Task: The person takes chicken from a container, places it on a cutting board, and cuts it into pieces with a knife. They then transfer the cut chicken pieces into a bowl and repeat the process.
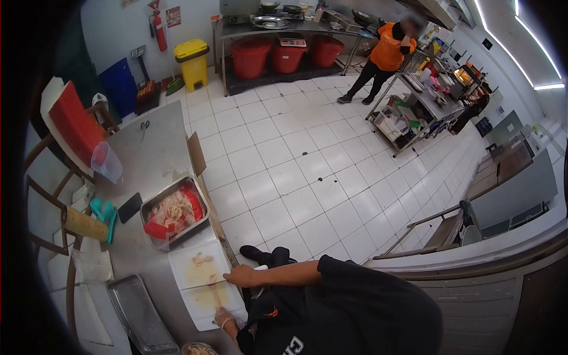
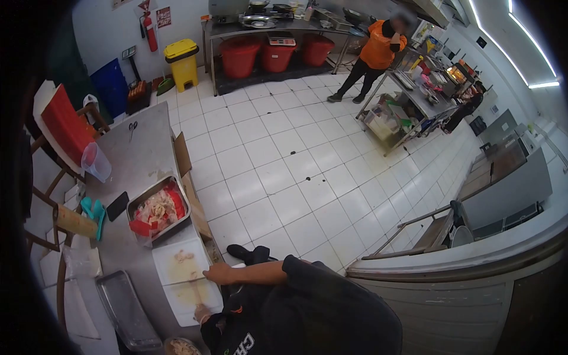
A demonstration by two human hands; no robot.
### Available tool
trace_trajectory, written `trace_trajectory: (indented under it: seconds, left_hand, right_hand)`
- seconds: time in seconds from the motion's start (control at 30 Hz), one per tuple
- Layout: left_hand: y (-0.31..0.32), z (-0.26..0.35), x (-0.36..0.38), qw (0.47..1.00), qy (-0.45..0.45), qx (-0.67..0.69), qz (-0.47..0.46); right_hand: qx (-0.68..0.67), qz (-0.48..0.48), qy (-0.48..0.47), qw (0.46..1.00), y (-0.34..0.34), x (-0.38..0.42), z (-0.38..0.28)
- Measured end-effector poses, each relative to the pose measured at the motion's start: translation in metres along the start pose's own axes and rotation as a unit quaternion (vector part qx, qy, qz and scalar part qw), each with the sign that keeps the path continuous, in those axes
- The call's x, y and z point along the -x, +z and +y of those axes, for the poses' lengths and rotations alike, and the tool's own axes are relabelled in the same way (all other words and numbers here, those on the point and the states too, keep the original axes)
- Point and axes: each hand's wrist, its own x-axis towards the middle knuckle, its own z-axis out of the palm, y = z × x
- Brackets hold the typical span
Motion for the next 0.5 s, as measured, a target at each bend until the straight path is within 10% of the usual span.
trace_trajectory:
  seconds: [0.5]
  left_hand:
    - [0.0, -0.003, 0.02, 1.0, 0.007, 0.021, 0.011]
  right_hand:
    - [-0.012, 0.002, 0.01, 1.0, -0.012, 0.008, -0.008]
